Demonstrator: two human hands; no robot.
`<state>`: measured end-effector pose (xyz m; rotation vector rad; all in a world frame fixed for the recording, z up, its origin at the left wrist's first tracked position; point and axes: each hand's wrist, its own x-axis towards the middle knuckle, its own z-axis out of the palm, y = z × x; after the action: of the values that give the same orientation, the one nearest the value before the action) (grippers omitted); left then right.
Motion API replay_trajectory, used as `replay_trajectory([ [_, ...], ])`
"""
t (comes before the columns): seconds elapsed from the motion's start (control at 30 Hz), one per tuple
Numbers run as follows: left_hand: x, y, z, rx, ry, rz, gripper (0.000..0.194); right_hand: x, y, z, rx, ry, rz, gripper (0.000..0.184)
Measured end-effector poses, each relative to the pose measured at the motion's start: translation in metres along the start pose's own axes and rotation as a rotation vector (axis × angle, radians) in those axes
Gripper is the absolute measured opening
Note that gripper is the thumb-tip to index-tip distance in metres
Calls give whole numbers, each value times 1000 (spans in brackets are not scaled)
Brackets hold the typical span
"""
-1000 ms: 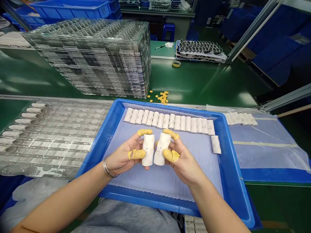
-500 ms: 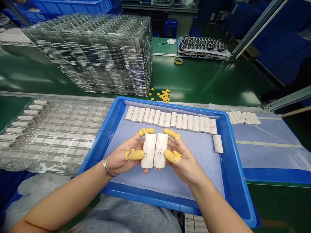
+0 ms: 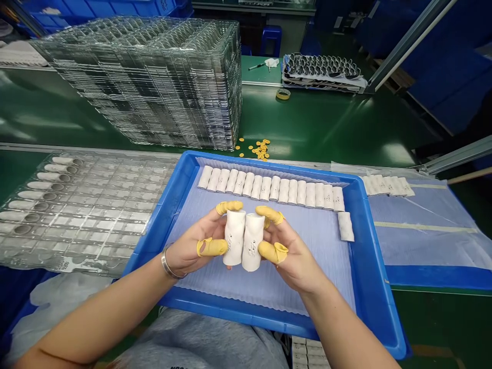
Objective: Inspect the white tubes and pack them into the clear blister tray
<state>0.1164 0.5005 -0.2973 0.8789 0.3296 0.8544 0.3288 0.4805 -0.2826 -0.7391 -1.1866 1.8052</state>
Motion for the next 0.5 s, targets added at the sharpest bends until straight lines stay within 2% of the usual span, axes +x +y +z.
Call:
replay_trajectory([
  [0.1, 1, -1, 0, 4, -7, 21, 58, 0, 0, 1, -17, -5, -19, 44],
  [0.33, -2, 1, 0, -24, 23, -43, 65, -1, 0, 1, 49, 4, -5, 45],
  [0.5, -2, 1, -1, -33, 38, -41, 63, -2, 0, 0, 82, 40, 7, 41],
])
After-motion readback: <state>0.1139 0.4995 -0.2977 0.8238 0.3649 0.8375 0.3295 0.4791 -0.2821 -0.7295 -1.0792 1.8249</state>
